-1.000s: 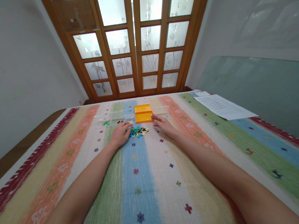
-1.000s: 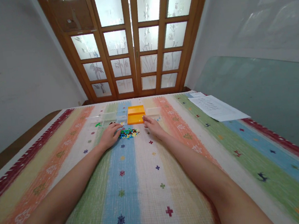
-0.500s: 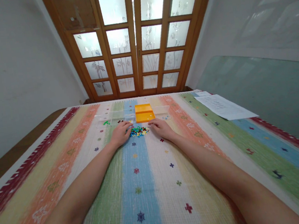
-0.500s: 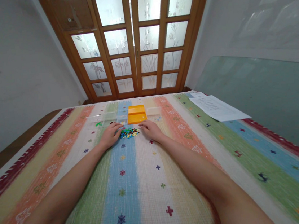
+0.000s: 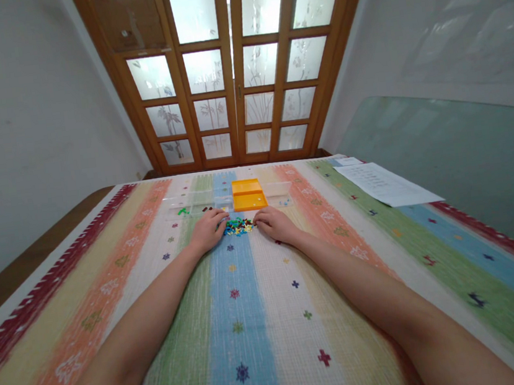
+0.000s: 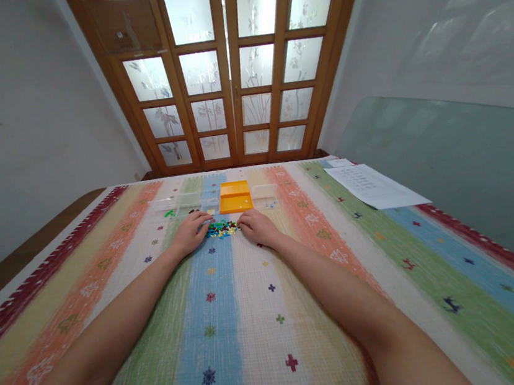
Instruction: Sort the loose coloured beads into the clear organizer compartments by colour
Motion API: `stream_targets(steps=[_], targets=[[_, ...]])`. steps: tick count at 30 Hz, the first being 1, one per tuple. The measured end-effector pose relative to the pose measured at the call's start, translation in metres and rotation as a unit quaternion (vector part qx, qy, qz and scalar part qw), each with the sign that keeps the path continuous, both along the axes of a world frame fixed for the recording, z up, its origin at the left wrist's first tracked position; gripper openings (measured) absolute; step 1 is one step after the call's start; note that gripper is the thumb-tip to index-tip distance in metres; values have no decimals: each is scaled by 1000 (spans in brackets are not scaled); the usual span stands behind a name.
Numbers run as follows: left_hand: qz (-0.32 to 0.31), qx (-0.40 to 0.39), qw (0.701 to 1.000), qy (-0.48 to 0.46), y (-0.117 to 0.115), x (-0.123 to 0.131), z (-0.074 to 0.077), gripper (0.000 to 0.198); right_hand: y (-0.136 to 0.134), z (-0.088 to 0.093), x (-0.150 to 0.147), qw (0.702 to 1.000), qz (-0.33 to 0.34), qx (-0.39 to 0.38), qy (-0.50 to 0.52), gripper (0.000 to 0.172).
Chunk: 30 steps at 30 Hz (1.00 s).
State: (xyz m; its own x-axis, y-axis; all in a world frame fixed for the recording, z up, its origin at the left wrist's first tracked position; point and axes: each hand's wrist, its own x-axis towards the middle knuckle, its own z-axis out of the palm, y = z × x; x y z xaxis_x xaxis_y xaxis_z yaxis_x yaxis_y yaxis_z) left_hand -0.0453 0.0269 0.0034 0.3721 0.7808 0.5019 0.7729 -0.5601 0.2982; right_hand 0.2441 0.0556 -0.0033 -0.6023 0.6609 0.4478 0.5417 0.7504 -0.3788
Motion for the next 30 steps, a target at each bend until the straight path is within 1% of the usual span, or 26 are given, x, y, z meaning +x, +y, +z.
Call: stream_targets(steps=[4,11,15,20,22,27,30], targets=[[-1,-2,1000,3,0,0,1,32,-1,0,0,1000,0,2,-6,22],[-7,0,1000,-1,0,1,0,31,-2,1,-1,999,-39,-1,-26,22],[-8,0,1000,2,-1,2,1,31,-2,2,0,999,-40,1,-30,23],[-13,-4,1000,3,-1,1,1,31,-3,2,0,999,-22,1,-29,23],[-16,-7,1000,6,0,1,0,30,-3,2,0,999,-30,5,-38,23],[-39,-14,999,12,0,1,1,24,-3,1,-2,996,-62,22,-57,23],[-55,-19,998,21,-2,1,3,22,-3,1,-1,998,-44,22,-49,22]])
